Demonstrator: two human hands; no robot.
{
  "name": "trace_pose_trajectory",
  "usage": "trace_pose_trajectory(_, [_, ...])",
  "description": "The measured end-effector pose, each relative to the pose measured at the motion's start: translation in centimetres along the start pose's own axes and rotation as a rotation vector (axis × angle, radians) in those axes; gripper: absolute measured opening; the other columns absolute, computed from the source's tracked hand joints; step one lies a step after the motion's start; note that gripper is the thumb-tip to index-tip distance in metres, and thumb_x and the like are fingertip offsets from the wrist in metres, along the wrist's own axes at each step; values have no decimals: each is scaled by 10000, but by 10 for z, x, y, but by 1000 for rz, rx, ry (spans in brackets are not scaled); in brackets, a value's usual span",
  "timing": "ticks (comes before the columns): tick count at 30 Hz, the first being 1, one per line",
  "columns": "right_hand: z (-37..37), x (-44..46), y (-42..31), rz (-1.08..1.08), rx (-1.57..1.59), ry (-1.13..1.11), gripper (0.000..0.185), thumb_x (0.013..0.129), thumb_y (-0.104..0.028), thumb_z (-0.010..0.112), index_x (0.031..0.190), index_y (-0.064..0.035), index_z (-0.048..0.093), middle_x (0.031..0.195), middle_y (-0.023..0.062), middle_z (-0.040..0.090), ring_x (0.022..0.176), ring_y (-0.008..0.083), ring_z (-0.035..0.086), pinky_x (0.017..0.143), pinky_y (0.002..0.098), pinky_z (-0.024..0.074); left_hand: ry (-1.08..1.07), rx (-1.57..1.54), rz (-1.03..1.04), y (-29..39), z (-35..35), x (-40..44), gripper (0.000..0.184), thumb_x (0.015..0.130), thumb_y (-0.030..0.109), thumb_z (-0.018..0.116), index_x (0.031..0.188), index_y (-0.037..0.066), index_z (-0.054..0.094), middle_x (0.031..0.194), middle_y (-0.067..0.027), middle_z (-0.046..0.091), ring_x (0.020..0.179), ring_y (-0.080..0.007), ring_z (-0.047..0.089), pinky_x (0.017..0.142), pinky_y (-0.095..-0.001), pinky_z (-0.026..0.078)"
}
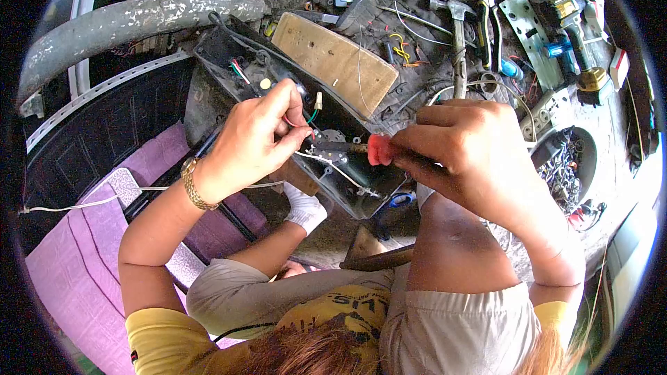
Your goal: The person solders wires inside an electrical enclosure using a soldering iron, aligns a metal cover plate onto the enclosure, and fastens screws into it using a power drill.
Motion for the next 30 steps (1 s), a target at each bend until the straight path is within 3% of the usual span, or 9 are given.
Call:
trace_pose_trajectory(2, [-1, 0, -1, -5, -25, 3, 182, 719, -155, 791, 868, -71, 732, 675, 60, 581, 601, 248, 585, 527, 375, 455, 20, 4, 9, 1, -1, 0, 269, 808, 27, 730, 916, 38, 484, 722, -95, 627, 638, -241, 676, 550, -329, 498])
trace_pose_trajectory(14, [2, -4, -3, 45, 39, -5, 196, 722, -153, 789, 887, -71, 723, 714, 62, 623, 629, 254, 612, 550, 372, 477, 49, 74, 117, 0, 0, -5, 250, 802, 66, 737, 842, 43, 491, 679, -88, 600, 607, -286, 637, 528, -353, 478])
trace_pose_trajectory(23, [1, -4, -4, 79, 33, -7, 150, 727, -172, 769, 852, -106, 717, 712, 65, 630, 638, 272, 639, 569, 378, 519, 91, 67, 224, 1, 0, -9, 258, 797, 16, 728, 749, 18, 474, 689, -96, 544, 579, -279, 607, 520, -368, 465])
trace_pose_trajectory(26, [0, -3, -4, 84, 25, -22, 145, 734, -177, 767, 853, -109, 719, 723, 68, 640, 637, 272, 639, 567, 375, 519, 18, 142, 236, -4, -1, -10, 202, 780, 87, 709, 925, 60, 571, 910, -84, 638, 715, -291, 662, 585, -378, 541])
trace_pose_trajectory(29, [0, -4, -4, 67, 50, -27, 176, 735, -129, 782, 885, -58, 723, 737, 81, 658, 624, 266, 643, 555, 363, 502, 35, 133, 249, -6, -1, -12, 198, 782, 93, 717, 923, 61, 582, 933, -89, 653, 715, -294, 664, 583, -375, 544])
trace_pose_trajectory(30, [0, -4, -3, 71, 58, -25, 170, 741, -125, 780, 885, -55, 722, 740, 85, 661, 622, 269, 645, 556, 364, 504, 53, 100, 250, -6, -1, -11, 184, 786, 66, 723, 860, 43, 556, 850, -92, 616, 668, -286, 640, 562, -368, 518])
Point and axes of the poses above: each hand's wrist, its own x-axis towards the middle knuckle, its own z-axis out of the palm, y = z × x, the point moved 3 cm from there along x, towards the middle knuckle
